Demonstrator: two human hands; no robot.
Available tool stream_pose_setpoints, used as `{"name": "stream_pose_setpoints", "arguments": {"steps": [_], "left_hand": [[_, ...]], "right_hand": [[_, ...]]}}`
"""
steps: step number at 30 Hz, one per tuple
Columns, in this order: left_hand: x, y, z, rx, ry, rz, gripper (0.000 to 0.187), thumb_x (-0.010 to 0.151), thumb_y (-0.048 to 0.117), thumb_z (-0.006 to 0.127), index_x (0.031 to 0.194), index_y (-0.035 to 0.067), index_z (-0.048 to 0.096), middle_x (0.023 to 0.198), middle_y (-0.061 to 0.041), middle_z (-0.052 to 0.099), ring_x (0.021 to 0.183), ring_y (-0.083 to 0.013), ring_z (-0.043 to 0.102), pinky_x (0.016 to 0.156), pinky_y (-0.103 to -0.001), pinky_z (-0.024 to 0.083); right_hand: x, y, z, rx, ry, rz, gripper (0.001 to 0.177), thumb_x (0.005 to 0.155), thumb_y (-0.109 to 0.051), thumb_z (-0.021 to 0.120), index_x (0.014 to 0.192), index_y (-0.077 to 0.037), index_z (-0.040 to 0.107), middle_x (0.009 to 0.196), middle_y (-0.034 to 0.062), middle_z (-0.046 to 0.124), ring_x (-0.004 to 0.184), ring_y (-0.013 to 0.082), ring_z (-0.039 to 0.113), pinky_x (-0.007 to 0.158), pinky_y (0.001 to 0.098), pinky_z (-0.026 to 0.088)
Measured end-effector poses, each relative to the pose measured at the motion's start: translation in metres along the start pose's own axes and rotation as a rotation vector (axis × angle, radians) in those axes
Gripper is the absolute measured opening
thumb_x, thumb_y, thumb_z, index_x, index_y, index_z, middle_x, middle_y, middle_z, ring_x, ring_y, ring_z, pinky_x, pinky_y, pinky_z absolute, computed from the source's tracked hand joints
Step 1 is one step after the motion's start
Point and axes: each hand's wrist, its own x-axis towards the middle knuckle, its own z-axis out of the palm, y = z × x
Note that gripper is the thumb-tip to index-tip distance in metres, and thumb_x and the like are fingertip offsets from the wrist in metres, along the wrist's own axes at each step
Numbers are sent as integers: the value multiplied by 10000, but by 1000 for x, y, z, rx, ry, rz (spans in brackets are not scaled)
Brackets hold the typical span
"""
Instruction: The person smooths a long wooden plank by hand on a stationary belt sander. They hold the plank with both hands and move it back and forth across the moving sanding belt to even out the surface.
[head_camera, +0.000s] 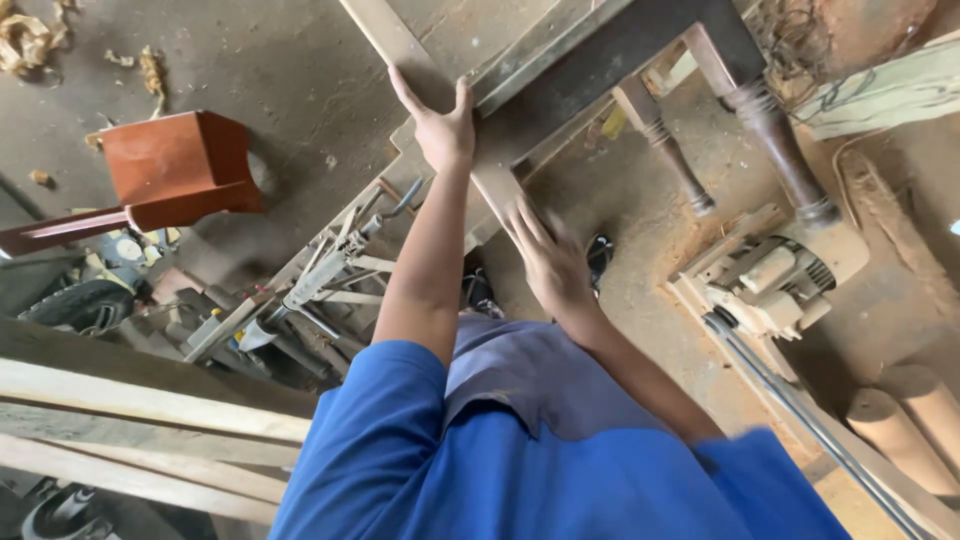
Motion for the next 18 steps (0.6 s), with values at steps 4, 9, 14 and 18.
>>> {"name": "stream_pose_setpoints", "arguments": {"steps": [4, 9, 14, 18], "left_hand": [[-5, 10, 1, -19, 10, -73, 1103, 796, 706, 651, 1585, 457, -78, 1306, -231, 708, 1078, -460, 716, 863, -578, 577], [-1, 6, 4, -13, 11, -46, 1088, 802, 706, 633, 1587, 447, -73, 1338, -204, 704, 1080, -447, 720, 848, -573, 581], [-3, 8, 3, -10, 6, -83, 1110, 801, 721, 634, 1581, 463, -112, 1161, -233, 754, 874, -354, 775, 710, -450, 640], [2, -2, 9, 41, 6, -36, 1102, 837, 729, 630, 1579, 446, -133, 1271, -257, 713, 989, -397, 767, 773, -499, 656]], "right_hand": [[-139, -8, -67, -3, -323, 202, 543, 1003, -344, 528, 1527, -203, 506, 1594, -39, 471, 1420, 320, 477, 1034, 413, 493], [-159, -4, -62, -89, -307, 123, 505, 1019, -372, 486, 1501, -233, 543, 1553, -33, 529, 1440, 318, 490, 1106, 436, 433], [-25, -10, 16, -33, -113, 58, 516, 1016, -45, 652, 1513, -112, 533, 1568, 3, 491, 1355, 535, 514, 1133, 616, 461], [-9, 4, 56, -142, -154, 110, 535, 1024, -177, 555, 1553, -232, 489, 1589, -76, 484, 1396, 441, 499, 1056, 451, 506]]}}
